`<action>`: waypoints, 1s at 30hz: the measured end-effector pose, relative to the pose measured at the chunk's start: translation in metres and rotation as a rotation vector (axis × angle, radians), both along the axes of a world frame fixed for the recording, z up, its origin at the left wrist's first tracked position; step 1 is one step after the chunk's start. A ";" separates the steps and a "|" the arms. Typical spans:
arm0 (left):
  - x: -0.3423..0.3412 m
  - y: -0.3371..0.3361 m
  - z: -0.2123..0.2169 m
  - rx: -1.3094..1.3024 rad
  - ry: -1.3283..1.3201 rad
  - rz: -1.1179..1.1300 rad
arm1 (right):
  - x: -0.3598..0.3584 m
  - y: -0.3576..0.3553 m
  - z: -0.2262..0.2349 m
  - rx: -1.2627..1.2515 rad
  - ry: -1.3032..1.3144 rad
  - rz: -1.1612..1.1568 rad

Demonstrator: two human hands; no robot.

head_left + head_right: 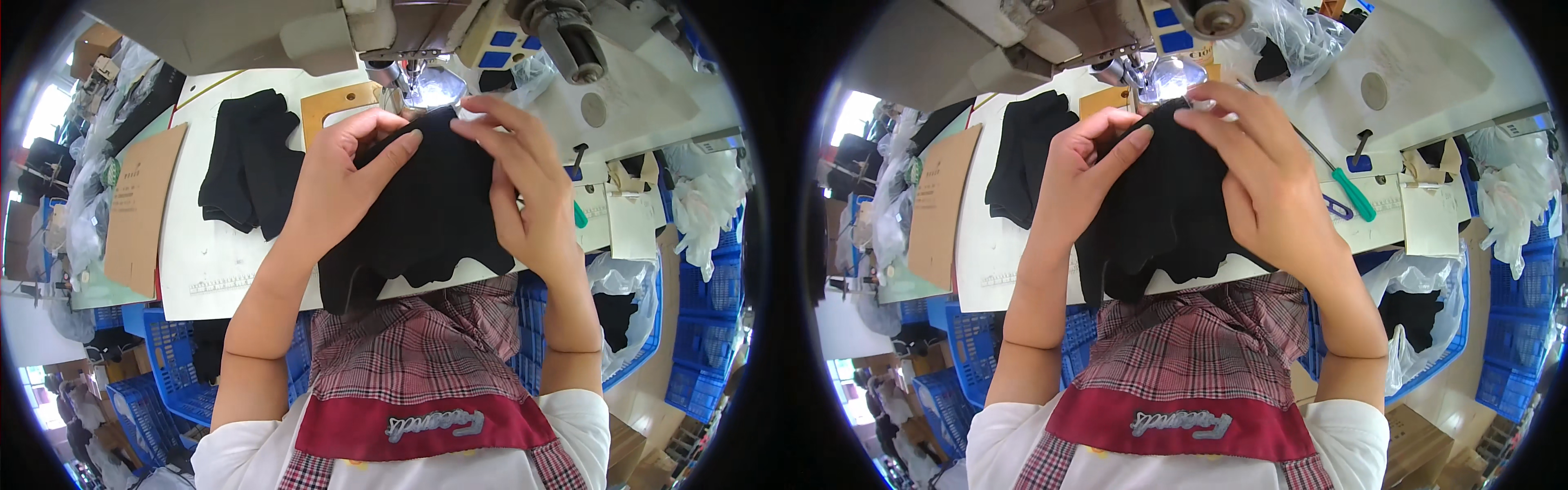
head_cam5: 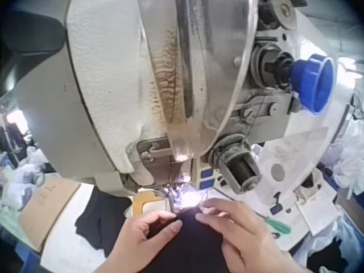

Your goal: The person sews black fabric pieces using a sewing machine in a workshop. They guide the fabric under the needle, trim excess threads with scissors, and adjust the machine's tension using a screwdriver. The person repeats this process for multiple glove pieces, stacking the finished items on the table.

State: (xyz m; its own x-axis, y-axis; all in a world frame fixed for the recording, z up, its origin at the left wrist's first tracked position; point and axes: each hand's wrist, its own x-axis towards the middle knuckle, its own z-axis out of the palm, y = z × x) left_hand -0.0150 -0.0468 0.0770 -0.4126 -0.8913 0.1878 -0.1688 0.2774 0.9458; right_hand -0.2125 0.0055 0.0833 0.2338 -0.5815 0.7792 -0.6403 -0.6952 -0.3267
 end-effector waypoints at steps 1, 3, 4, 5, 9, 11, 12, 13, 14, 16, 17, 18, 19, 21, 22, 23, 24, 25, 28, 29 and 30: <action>0.002 -0.002 -0.001 -0.002 -0.018 0.006 | -0.003 0.001 -0.001 -0.012 0.079 0.008; 0.002 -0.004 0.001 0.065 0.036 0.019 | -0.012 0.003 -0.004 -0.006 0.279 -0.018; 0.002 -0.005 0.003 0.098 0.062 0.026 | -0.014 0.000 -0.008 -0.047 0.354 -0.040; 0.001 -0.006 0.003 0.113 0.077 0.027 | -0.017 -0.002 -0.012 -0.090 0.426 -0.064; -0.002 -0.014 0.005 0.099 0.067 0.023 | -0.005 -0.013 -0.026 -0.221 0.358 -0.109; -0.001 -0.015 0.006 0.096 0.049 0.004 | -0.007 -0.012 -0.024 -0.181 0.370 -0.089; 0.000 -0.014 0.007 0.116 0.051 -0.011 | -0.019 -0.015 -0.018 -0.181 0.441 -0.058; 0.001 -0.014 0.007 0.135 0.052 -0.026 | -0.023 -0.009 -0.011 -0.150 0.401 -0.061; 0.001 -0.013 0.006 0.076 0.071 0.026 | -0.027 -0.003 -0.003 -0.122 0.358 -0.061; 0.004 -0.013 -0.002 -0.047 0.117 0.142 | -0.032 0.018 -0.004 -0.124 0.027 -0.186; 0.002 -0.016 -0.005 -0.041 0.152 0.139 | -0.050 0.026 -0.009 -0.189 -0.146 -0.299; 0.001 -0.020 -0.007 -0.034 0.182 0.141 | -0.069 0.032 -0.007 -0.234 -0.274 -0.487; -0.001 -0.024 -0.008 -0.021 0.217 0.131 | -0.091 0.041 -0.003 -0.281 -0.398 -0.687; 0.002 -0.026 -0.009 -0.029 0.141 0.071 | -0.142 0.038 0.012 -0.454 -0.572 -0.765; 0.003 -0.027 -0.010 -0.068 0.106 0.071 | -0.172 0.037 0.018 -0.515 -0.605 -0.761; 0.002 -0.029 -0.011 -0.108 0.077 0.062 | -0.205 0.037 0.025 -0.582 -0.631 -0.764; 0.003 -0.030 -0.009 -0.115 0.065 0.058 | -0.239 0.036 0.032 -0.579 -0.623 -0.840; 0.005 -0.030 -0.007 -0.120 0.053 0.056 | -0.273 0.034 0.037 -0.574 -0.617 -0.916; 0.001 -0.033 -0.007 -0.115 0.067 0.026 | -0.449 0.038 0.048 -0.531 -0.956 -0.503; 0.000 -0.035 -0.009 -0.108 0.086 0.010 | -0.495 0.043 0.057 -0.386 -1.042 -0.308; 0.000 -0.037 -0.012 -0.121 0.104 -0.005 | -0.535 0.053 0.078 -0.239 -1.123 -0.143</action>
State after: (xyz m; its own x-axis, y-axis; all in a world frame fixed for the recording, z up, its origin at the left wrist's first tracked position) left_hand -0.0154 -0.0838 0.0647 -0.3893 -0.8579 0.3353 -0.0699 0.3905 0.9179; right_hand -0.7479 0.0581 0.1610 -0.7158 -0.3569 0.6002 -0.1504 -0.7605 -0.6317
